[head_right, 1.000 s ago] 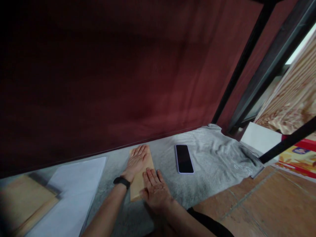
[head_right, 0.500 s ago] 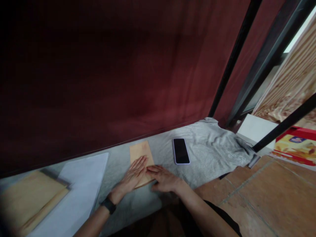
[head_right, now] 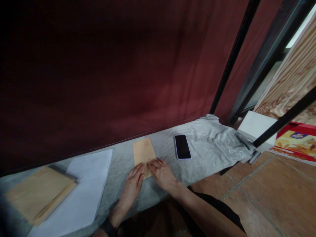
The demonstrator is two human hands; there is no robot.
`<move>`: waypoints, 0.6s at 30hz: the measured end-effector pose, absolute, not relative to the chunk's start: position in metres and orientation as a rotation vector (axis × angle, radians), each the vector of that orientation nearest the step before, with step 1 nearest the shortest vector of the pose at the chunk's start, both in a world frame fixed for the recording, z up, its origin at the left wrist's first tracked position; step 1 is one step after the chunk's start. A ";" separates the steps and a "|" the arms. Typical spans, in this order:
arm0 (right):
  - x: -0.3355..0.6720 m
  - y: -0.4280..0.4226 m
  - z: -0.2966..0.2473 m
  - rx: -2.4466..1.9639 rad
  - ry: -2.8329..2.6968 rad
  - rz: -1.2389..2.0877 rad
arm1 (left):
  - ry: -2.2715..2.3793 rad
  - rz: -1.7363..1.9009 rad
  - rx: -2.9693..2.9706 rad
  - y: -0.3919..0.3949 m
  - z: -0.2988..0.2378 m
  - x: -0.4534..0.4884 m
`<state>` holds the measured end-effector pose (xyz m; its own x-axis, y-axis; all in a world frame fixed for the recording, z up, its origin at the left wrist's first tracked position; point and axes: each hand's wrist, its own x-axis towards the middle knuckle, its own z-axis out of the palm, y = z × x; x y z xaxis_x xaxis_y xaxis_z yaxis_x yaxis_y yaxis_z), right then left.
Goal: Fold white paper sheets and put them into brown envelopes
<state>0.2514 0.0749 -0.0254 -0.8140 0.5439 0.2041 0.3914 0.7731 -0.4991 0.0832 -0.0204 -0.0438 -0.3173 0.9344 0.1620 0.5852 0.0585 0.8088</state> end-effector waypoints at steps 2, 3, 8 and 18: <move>0.251 0.059 -0.031 -0.599 -2.663 0.624 | 2.023 1.184 1.486 -0.022 -0.047 0.086; 0.252 0.051 -0.035 -0.576 -2.676 0.621 | 2.059 1.177 1.474 -0.023 -0.048 0.087; 0.265 0.036 -0.053 -0.569 -2.707 0.424 | 2.253 1.042 1.542 -0.027 -0.061 0.088; 0.289 0.051 -0.067 -0.730 -2.637 0.049 | 2.607 0.742 1.775 -0.032 -0.073 0.080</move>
